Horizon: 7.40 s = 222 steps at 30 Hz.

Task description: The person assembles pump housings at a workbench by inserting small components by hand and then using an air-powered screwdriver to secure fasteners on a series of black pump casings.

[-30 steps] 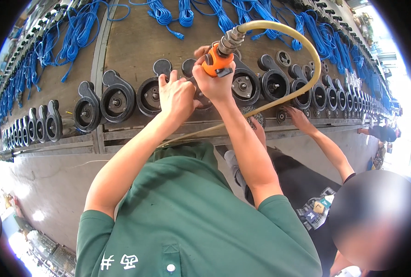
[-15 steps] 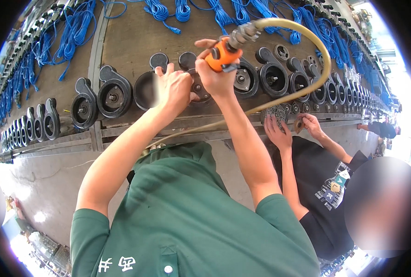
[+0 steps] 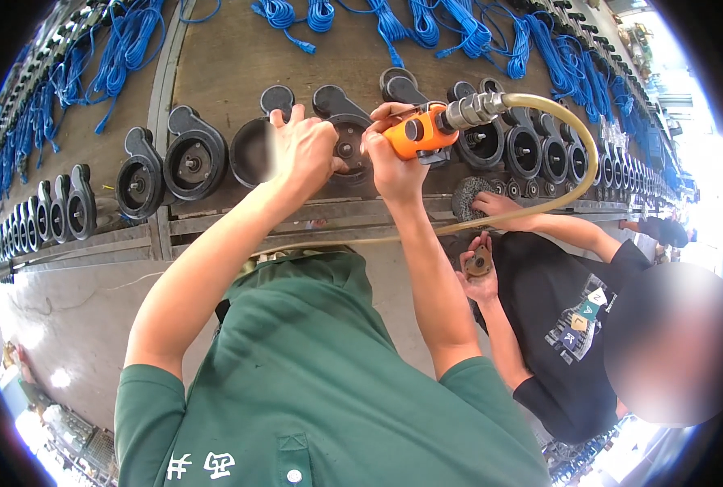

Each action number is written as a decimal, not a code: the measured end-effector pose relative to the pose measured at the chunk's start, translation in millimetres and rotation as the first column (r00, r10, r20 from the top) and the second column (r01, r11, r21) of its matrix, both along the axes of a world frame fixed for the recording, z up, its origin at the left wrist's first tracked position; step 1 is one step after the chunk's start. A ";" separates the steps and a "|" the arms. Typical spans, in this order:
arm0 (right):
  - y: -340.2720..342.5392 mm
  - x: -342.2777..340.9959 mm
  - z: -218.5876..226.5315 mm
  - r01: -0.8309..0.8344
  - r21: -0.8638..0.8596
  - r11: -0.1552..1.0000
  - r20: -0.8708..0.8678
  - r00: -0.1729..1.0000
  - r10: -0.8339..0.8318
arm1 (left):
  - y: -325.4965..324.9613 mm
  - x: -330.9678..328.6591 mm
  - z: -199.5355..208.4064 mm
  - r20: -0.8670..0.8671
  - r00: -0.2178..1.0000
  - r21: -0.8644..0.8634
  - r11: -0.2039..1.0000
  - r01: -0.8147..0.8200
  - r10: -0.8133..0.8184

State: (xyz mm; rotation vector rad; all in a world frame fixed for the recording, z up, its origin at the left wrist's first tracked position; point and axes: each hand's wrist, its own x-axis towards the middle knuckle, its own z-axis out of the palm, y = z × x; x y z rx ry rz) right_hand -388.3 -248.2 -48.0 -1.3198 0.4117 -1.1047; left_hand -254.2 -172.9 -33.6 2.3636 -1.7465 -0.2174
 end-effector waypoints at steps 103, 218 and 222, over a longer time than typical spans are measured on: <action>1.7 -5.0 6.9 0.032 -0.012 0.999 -0.009 0.999 -0.032 | 16.1 -64.8 -99.1 -0.895 0.070 0.272 0.663 -0.698 0.441; -135.2 -49.7 -9.2 0.051 0.046 0.998 0.074 0.996 -0.055 | -103.1 -92.1 -6.4 0.012 1.000 0.062 0.998 -0.010 0.009; -131.3 -45.9 -10.9 0.024 0.068 0.997 0.093 0.995 -0.031 | -101.2 -91.8 -8.9 0.017 1.000 0.039 0.999 -0.013 0.012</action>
